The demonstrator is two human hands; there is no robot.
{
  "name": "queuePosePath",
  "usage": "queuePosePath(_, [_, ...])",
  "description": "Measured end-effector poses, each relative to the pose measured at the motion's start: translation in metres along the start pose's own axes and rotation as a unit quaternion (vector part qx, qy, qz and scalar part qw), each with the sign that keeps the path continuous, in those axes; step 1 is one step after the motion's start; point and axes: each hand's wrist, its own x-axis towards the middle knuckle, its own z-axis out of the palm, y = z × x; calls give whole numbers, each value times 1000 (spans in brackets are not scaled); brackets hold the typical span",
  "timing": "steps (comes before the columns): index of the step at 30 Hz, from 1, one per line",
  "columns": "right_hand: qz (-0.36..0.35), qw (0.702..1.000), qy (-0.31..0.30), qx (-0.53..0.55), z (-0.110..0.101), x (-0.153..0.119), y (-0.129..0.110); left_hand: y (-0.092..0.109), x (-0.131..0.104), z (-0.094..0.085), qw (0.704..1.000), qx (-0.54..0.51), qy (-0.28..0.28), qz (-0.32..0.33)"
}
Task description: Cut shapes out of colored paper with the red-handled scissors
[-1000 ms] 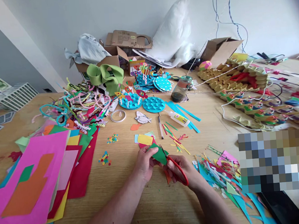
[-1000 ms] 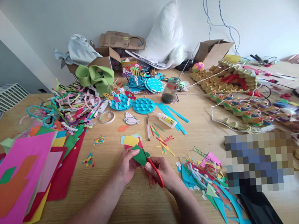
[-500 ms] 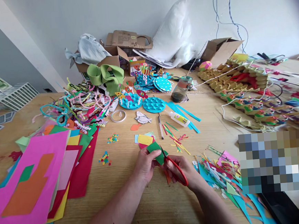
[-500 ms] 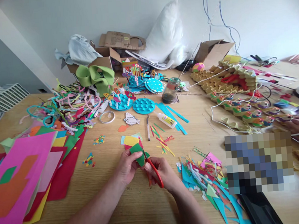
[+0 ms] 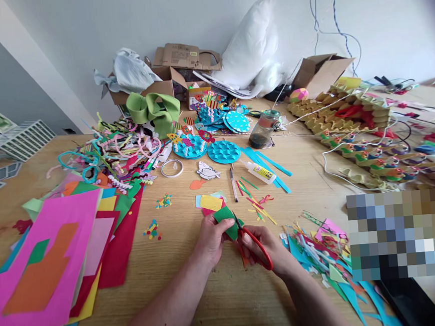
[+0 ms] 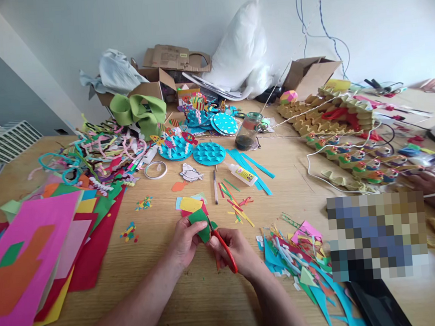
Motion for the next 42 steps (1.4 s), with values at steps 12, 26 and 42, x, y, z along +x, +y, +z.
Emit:
queuePosePath(12, [-5,1000,0,3,-1,1,3,-2,1,-1,1000,-2,13,0])
queuePosePath(26, [-8,1000,-2,7,0,1,0,-1,1,-1,1000,3,7,2])
queuePosePath(42, [7,1000,2,6,1,0,-1,-1,1,-1,1000,9,4,-2])
